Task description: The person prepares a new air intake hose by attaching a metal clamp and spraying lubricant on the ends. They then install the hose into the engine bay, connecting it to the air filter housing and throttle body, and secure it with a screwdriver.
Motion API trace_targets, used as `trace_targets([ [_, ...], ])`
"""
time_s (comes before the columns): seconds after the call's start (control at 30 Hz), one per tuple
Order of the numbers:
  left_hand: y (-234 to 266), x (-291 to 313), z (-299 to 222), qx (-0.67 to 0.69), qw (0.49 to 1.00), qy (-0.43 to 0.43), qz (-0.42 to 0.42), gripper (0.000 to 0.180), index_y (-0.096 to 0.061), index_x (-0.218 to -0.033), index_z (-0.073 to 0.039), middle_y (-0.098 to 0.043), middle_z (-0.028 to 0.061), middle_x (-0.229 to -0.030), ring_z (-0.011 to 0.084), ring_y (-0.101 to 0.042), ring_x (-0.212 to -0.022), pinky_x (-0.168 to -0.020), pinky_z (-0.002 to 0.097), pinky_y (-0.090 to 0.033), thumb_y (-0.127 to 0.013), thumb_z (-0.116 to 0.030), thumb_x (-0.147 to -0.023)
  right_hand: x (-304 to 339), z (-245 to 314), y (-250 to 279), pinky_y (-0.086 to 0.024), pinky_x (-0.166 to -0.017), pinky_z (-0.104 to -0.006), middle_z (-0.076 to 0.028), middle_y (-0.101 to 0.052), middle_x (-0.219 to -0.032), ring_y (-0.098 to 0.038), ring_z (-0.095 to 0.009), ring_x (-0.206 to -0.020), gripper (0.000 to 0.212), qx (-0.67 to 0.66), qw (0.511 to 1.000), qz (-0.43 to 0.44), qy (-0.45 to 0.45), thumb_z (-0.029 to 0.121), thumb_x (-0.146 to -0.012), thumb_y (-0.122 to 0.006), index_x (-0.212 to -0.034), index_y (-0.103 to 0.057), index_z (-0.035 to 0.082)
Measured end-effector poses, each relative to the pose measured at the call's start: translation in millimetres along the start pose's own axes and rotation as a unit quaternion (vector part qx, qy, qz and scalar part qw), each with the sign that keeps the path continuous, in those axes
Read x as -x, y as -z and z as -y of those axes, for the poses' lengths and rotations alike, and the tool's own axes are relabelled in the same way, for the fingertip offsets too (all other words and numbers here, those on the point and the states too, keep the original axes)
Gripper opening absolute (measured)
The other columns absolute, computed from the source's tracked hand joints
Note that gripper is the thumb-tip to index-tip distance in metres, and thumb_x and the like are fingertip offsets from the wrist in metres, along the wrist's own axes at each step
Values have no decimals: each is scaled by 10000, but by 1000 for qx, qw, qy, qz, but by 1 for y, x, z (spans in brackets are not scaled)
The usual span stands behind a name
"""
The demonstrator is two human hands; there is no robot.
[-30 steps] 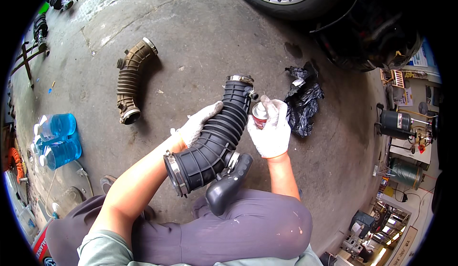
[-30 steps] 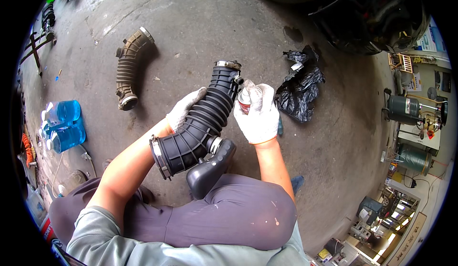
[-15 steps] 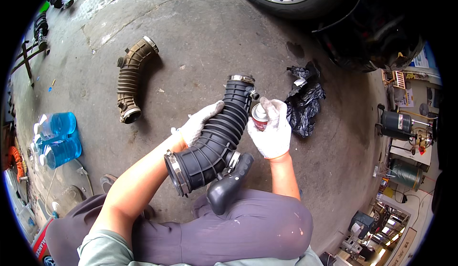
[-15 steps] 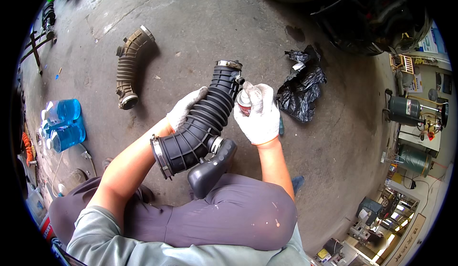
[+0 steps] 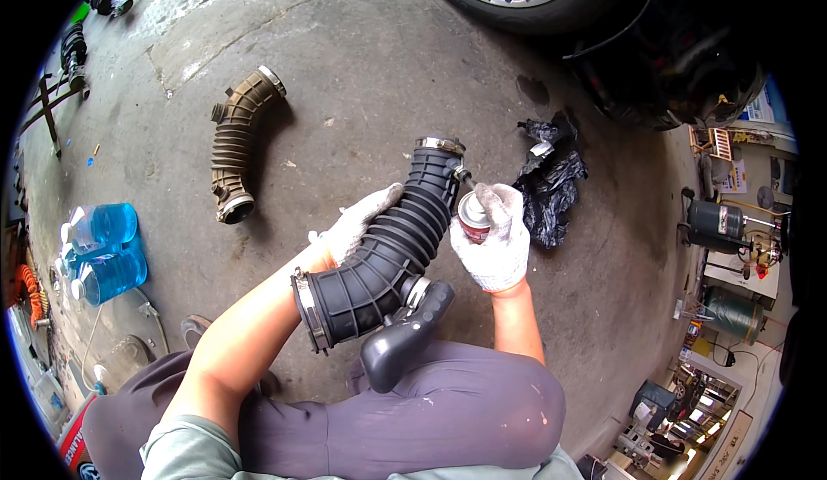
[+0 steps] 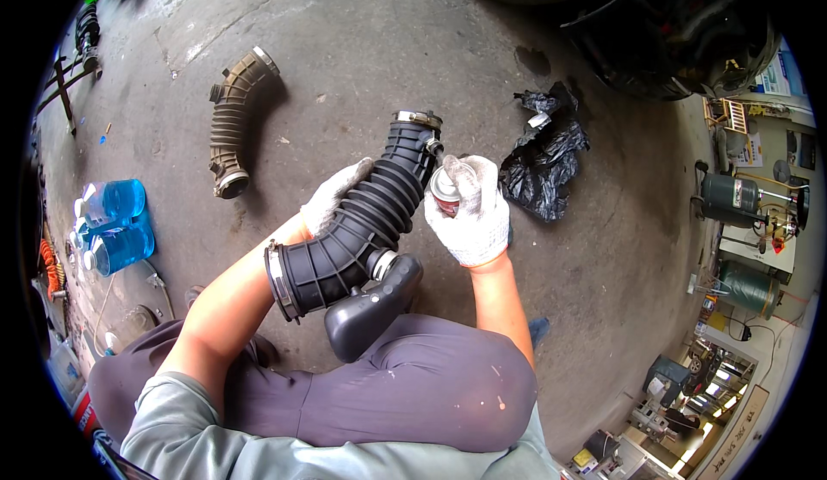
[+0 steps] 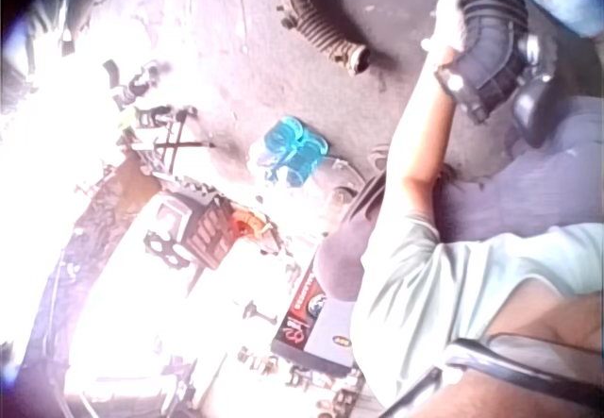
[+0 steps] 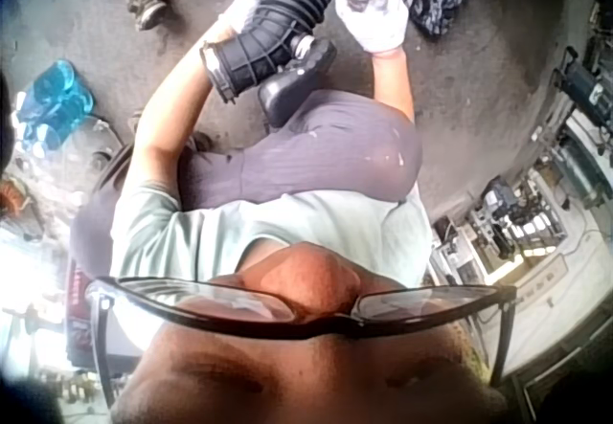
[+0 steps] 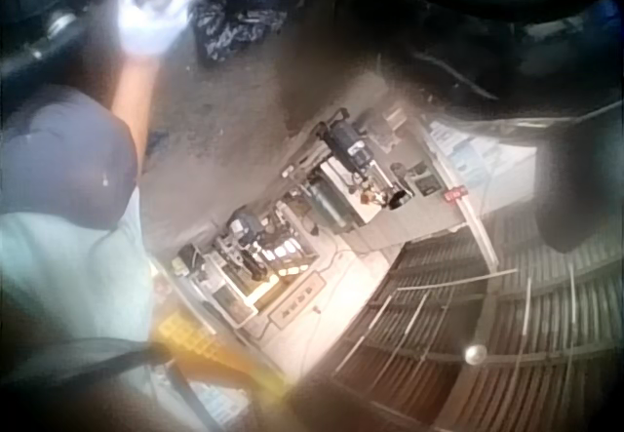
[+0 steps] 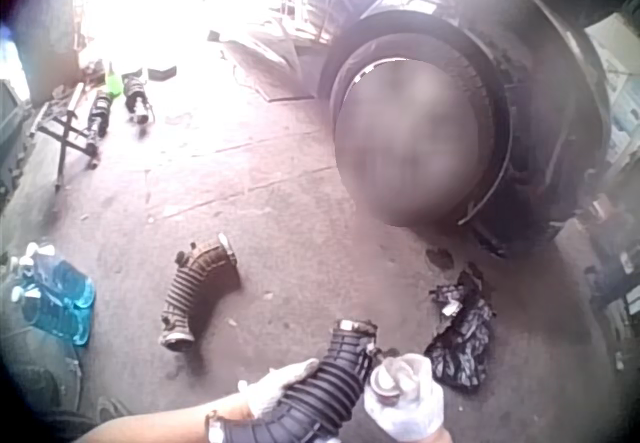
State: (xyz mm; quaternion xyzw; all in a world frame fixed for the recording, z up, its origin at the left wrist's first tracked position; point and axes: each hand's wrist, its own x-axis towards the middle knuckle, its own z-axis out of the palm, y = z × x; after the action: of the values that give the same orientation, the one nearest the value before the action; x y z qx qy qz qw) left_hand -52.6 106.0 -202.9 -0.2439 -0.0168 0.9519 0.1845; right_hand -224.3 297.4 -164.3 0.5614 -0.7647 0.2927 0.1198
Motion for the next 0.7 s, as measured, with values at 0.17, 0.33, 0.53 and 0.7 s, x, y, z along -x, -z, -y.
trace_targets([
  [0.17,7,-3,-1,-10,1000,-15,4,689,-694,-1270,24,-798,215,-993,308,-807,-721,-624,405,-704,-508,-627,-1143,-3,4,6,-656,-788,-470,-212,-641,-1250,-741,-410,-1026,785,-17,1000,2,-13,67,-748,-935,-1458,-606,133],
  [0.33,7,-1,-3,0,1000,-11,26,685,-687,-1277,34,-796,219,-1009,317,-814,-759,-665,427,-714,-538,-620,-1134,0,3,6,-660,-789,-466,-213,-634,-1264,-741,-406,-1030,819,-5,1000,3,-4,77,-741,-945,-1477,-591,134],
  [0.53,20,-8,-8,-66,997,-39,28,672,-653,-1372,42,-786,245,-1084,342,-823,-887,-786,477,-721,-590,-580,-1125,16,-1,7,-614,-1000,-499,-233,-635,-1325,-707,-430,-1170,828,-48,994,-24,-99,102,-781,-953,-1504,-551,85],
  [0.7,10,-1,-21,-305,912,-267,65,777,-474,-1575,-29,-703,187,-1353,301,-765,-1132,-996,506,-665,-805,-463,-1022,65,-19,-4,-539,-1161,-493,-295,-574,-1563,-654,-431,-1366,1047,-110,929,64,-347,144,-849,-945,-1704,-352,30],
])
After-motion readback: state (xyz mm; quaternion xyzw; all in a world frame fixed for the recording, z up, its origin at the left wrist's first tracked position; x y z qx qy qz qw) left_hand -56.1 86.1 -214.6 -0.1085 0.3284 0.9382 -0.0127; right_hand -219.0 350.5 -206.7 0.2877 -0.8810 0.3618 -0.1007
